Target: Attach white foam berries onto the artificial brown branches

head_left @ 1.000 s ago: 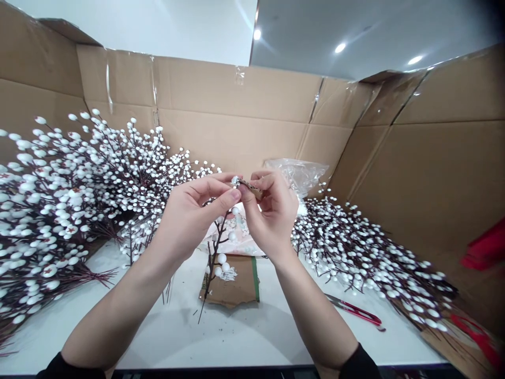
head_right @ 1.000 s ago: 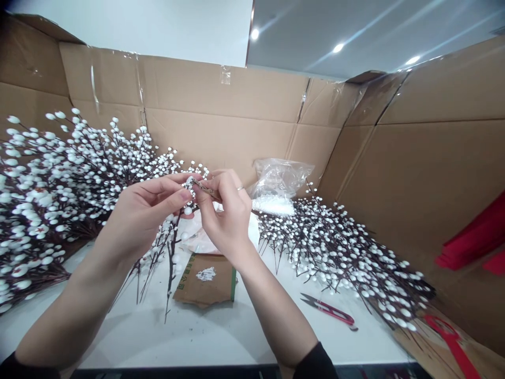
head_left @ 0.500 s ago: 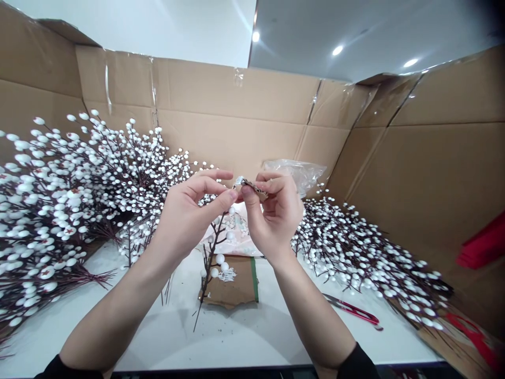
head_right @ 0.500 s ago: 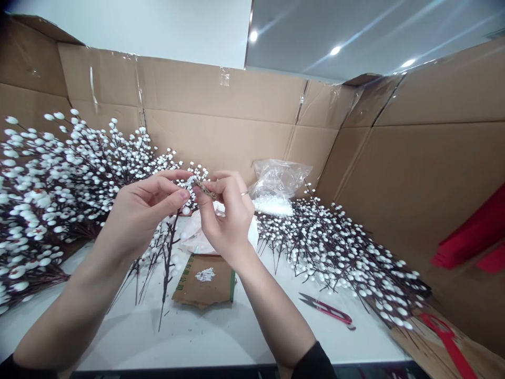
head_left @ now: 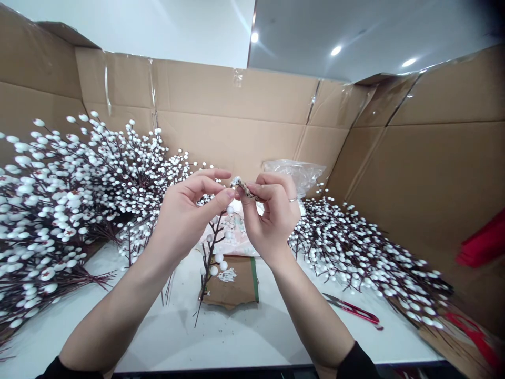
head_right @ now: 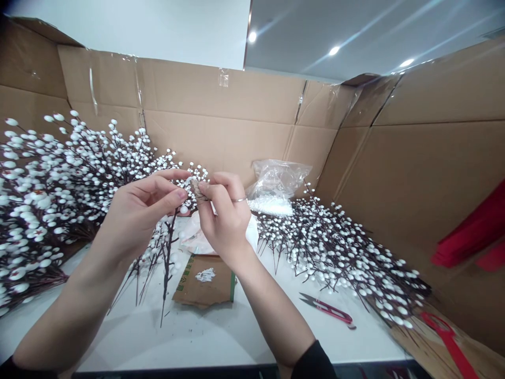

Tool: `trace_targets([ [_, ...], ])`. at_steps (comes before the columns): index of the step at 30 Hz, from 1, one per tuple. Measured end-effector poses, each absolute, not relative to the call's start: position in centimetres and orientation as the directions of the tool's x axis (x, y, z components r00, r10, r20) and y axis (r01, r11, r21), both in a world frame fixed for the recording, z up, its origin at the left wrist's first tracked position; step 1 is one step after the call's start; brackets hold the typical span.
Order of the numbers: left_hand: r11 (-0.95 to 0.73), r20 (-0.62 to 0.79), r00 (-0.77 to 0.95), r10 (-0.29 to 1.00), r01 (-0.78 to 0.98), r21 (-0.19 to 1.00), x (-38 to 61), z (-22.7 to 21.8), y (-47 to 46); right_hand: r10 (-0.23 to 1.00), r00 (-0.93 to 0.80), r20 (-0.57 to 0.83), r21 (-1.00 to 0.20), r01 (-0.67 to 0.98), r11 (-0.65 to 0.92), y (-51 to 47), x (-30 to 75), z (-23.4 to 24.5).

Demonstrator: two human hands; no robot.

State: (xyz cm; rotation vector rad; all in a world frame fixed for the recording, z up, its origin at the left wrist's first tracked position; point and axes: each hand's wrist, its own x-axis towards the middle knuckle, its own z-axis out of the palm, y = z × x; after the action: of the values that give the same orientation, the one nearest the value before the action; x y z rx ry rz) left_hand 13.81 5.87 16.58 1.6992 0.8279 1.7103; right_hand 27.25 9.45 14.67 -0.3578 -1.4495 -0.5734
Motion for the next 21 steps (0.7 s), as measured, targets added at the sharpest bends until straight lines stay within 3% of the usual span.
trace_targets([
  [5,-0.657,0.657,-0.007,0.754,0.008,0.754,13.6,16.5,5.9,-0.169,0.022,0.985,0.126,0.570,0.812,9.8,27.2,14.4],
  [11,-0.701,0.704,-0.027,0.710,0.069,0.710,13.2,16.4,6.5,-0.029,0.103,0.994,-0.031,0.534,0.845,10.2,27.9,14.4],
  [13,-0.707,0.710,-0.025,0.704,0.078,0.703,13.1,16.4,6.8,0.086,0.091,0.992,-0.122,0.546,0.829,10.0,28.6,14.8],
  [16,-0.722,0.725,-0.024,0.688,0.085,0.687,12.9,16.3,7.0,0.393,-0.038,0.919,-0.311,0.545,0.779,10.2,30.4,14.2],
  [19,-0.735,0.740,-0.030,0.672,0.100,0.671,12.8,16.4,7.1,0.678,-0.308,0.667,-0.490,0.503,0.712,11.6,32.8,11.1],
  [21,-0.738,0.744,-0.036,0.667,0.109,0.666,12.9,16.4,7.0,0.759,-0.476,0.445,-0.611,0.458,0.646,13.0,34.3,7.8],
])
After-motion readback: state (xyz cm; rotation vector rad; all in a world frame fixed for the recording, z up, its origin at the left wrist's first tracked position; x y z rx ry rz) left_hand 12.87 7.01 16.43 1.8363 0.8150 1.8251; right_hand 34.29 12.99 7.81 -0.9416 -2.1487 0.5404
